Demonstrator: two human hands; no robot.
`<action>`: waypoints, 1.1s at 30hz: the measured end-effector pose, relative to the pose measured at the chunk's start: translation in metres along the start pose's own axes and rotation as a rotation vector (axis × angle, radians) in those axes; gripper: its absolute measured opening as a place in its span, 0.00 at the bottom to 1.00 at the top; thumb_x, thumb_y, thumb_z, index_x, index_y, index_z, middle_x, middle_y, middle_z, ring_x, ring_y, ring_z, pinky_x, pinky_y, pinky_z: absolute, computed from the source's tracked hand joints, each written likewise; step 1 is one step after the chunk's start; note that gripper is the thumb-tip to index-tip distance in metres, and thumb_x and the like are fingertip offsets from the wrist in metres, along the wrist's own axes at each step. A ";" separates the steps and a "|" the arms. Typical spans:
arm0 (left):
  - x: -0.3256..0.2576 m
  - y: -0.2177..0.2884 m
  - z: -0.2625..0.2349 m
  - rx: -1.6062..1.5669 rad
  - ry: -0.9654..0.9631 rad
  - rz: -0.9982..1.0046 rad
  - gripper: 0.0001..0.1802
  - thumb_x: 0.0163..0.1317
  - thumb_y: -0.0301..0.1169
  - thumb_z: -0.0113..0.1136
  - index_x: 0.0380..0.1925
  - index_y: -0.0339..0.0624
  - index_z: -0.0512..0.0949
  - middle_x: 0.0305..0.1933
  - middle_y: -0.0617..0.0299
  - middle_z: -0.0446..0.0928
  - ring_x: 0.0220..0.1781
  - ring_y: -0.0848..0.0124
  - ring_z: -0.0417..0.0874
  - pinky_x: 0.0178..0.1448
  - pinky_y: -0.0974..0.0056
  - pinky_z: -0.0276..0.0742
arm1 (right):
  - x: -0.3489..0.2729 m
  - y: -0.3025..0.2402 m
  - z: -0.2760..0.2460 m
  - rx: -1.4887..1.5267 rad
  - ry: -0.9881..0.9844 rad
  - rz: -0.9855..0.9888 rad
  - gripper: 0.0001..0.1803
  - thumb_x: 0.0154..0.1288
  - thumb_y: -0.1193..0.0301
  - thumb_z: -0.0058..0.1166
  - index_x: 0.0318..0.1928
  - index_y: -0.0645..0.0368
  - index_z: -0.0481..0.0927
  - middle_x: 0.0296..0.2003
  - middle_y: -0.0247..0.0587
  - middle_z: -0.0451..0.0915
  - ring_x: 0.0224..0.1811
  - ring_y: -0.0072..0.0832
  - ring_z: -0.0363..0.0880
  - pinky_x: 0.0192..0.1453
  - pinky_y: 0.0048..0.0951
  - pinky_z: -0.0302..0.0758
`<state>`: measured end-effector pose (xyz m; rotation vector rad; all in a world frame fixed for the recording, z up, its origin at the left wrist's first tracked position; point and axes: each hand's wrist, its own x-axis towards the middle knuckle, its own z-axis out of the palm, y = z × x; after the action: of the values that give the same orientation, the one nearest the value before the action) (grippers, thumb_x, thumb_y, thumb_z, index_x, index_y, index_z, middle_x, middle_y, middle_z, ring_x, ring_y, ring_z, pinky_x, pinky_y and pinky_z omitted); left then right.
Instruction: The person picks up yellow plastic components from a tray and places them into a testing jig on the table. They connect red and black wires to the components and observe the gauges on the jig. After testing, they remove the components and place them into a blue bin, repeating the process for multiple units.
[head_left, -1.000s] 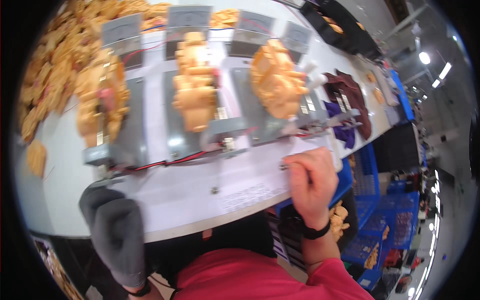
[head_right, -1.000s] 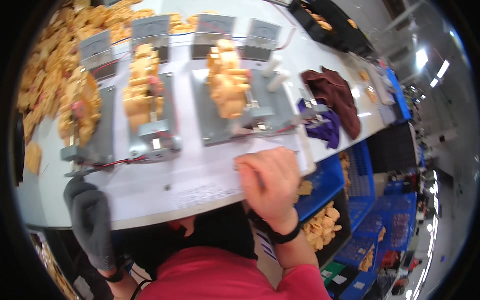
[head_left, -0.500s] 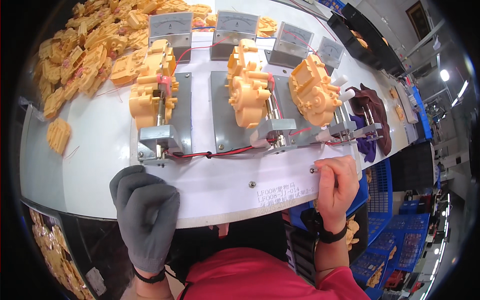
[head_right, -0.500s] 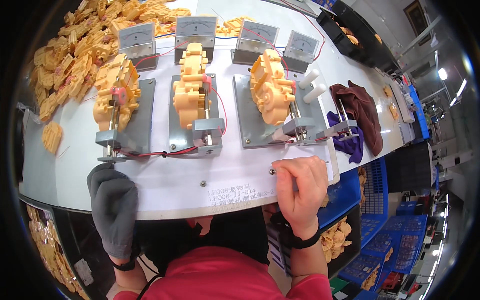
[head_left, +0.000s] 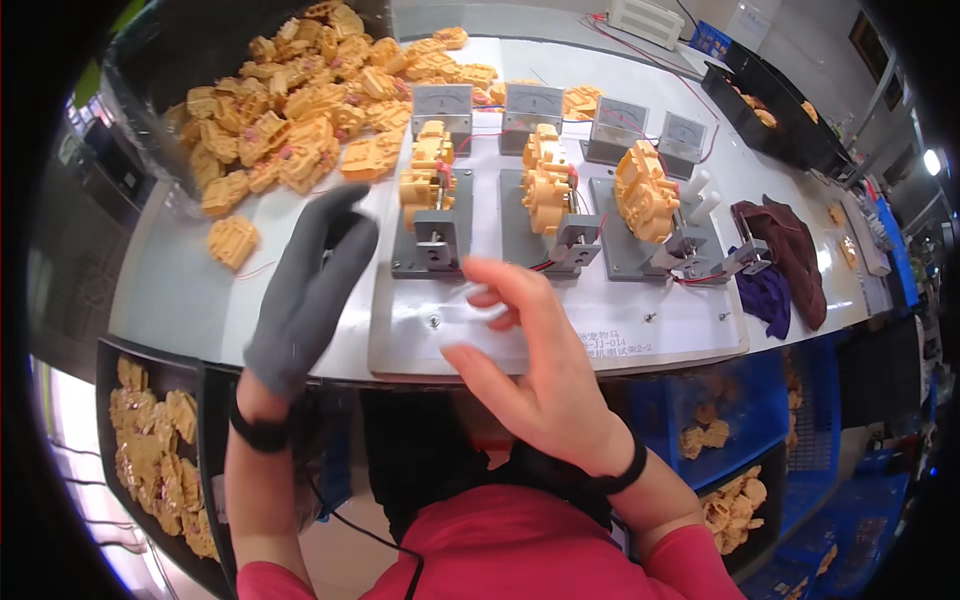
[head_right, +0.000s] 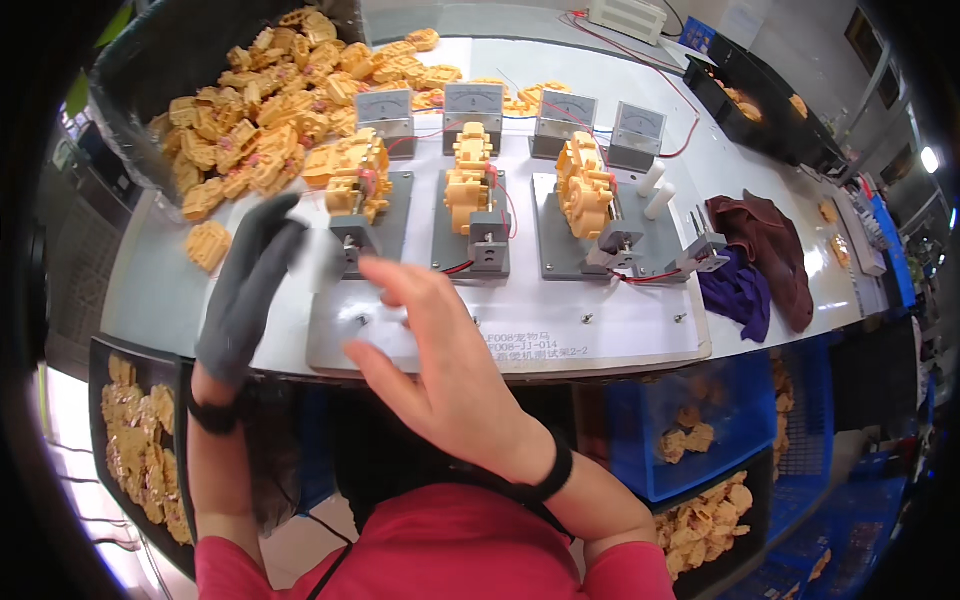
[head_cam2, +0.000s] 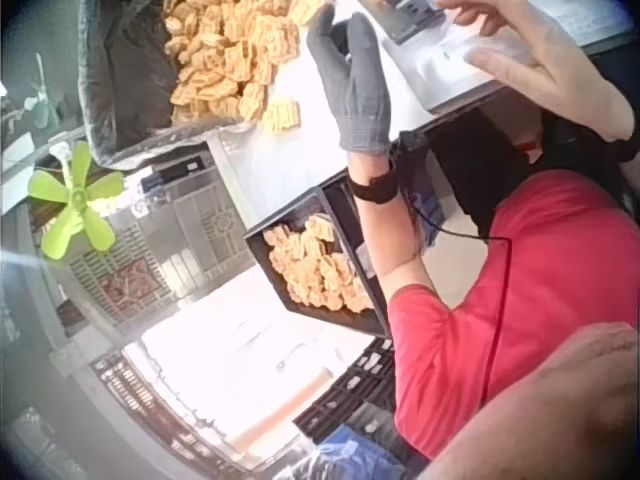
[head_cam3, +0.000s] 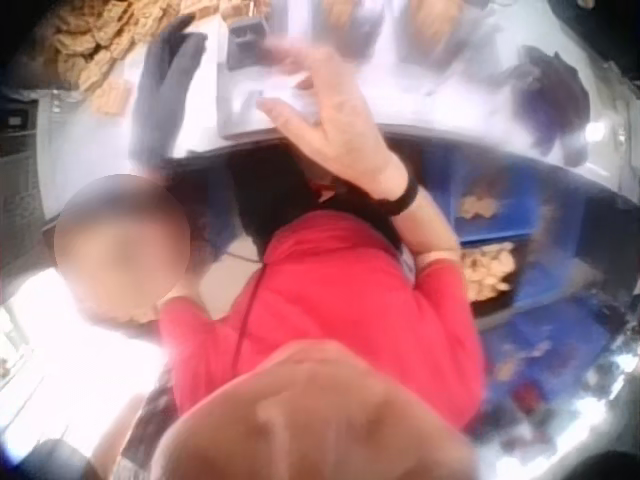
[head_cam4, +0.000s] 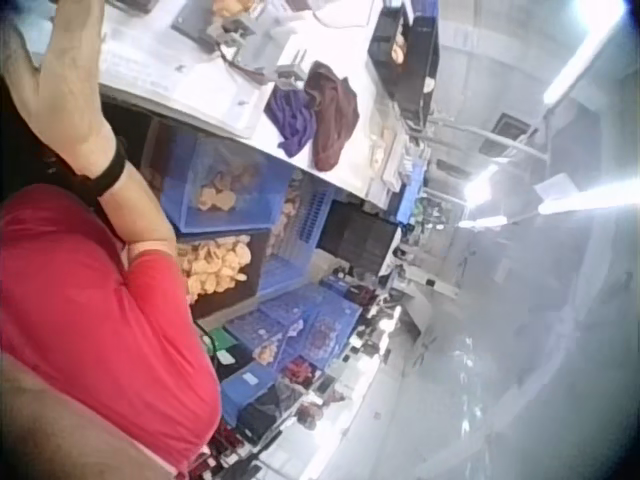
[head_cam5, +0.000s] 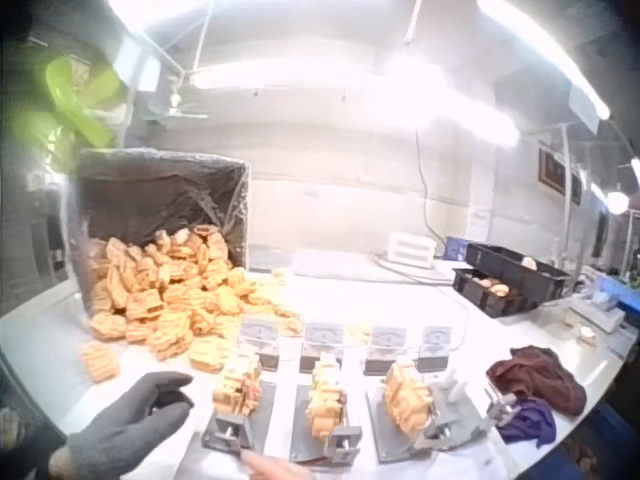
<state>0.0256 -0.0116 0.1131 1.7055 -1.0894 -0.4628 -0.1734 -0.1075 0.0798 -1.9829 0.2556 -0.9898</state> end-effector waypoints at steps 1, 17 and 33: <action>0.013 0.008 -0.003 0.004 -0.047 -0.025 0.26 0.74 0.40 0.51 0.67 0.40 0.67 0.59 0.58 0.72 0.58 0.70 0.75 0.63 0.65 0.70 | 0.006 0.002 0.006 0.024 0.008 0.008 0.31 0.66 0.71 0.62 0.66 0.63 0.66 0.55 0.48 0.73 0.50 0.38 0.75 0.53 0.36 0.75; 0.091 0.064 0.034 0.575 -0.226 0.008 0.37 0.48 0.41 0.62 0.58 0.30 0.72 0.51 0.34 0.80 0.52 0.48 0.85 0.56 0.56 0.81 | 0.010 0.024 0.021 0.221 0.003 0.147 0.25 0.63 0.78 0.62 0.60 0.58 0.74 0.42 0.38 0.78 0.46 0.26 0.79 0.54 0.29 0.75; -0.039 -0.011 -0.178 0.146 0.335 0.045 0.36 0.67 0.40 0.57 0.70 0.34 0.60 0.63 0.53 0.73 0.62 0.64 0.78 0.64 0.63 0.76 | 0.009 0.020 0.020 0.018 0.033 0.037 0.33 0.62 0.75 0.62 0.68 0.59 0.68 0.54 0.47 0.78 0.50 0.34 0.80 0.59 0.36 0.74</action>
<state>0.1398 0.1191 0.1691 1.8028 -0.9306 -0.0638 -0.1489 -0.1116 0.0627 -1.9400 0.3002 -0.9986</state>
